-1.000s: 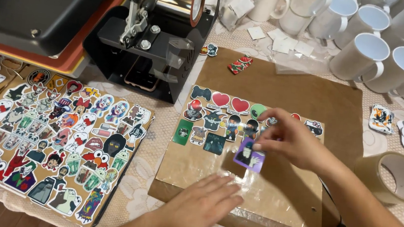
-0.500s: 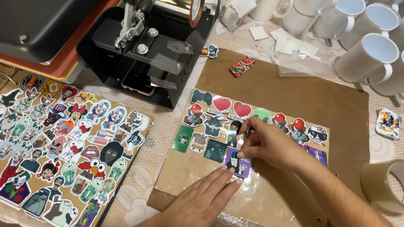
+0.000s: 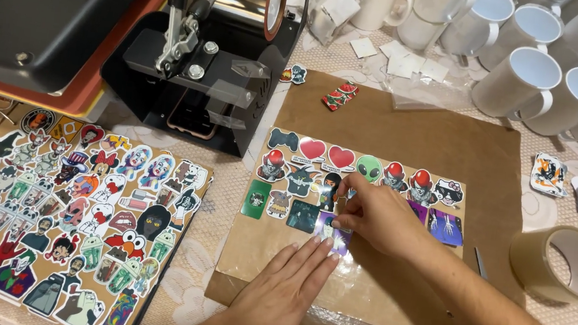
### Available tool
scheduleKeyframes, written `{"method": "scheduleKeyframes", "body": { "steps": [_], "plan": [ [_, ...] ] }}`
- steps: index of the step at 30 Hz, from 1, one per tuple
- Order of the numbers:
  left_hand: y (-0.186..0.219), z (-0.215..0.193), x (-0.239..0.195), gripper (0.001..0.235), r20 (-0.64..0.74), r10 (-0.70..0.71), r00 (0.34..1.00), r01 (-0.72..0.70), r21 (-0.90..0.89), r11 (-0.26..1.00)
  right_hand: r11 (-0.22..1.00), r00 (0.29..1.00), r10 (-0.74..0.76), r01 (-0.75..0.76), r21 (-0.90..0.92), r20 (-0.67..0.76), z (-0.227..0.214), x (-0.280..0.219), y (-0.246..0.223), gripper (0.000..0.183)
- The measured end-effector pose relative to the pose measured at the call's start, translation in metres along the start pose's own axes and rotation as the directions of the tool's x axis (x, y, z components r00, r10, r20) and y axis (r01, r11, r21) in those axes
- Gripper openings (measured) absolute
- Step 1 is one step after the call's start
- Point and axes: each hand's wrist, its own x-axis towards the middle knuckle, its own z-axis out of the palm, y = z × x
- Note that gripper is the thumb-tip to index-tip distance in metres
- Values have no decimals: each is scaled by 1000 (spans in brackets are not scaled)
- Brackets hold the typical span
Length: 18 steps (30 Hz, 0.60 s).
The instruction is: Peeling various stickers from sheets and carefully arranging them in a brown-paged notebook.
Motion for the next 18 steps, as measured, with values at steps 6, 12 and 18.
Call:
{"method": "scheduleKeyframes", "body": {
  "steps": [6, 12, 18],
  "plan": [
    [0, 0, 0, 104, 15, -2, 1000, 1, 24, 1000, 977, 984, 56, -89, -192, -170, 12, -6, -3, 34],
    [2, -6, 0, 103, 35, -12, 999, 13, -52, 999, 981, 975, -7, -36, -190, -223, 26, 4, 23, 53],
    [-2, 3, -2, 104, 20, 14, 1000, -15, 21, 1000, 990, 960, -40, -1, -143, -277, 36, -8, 25, 38]
  ]
}}
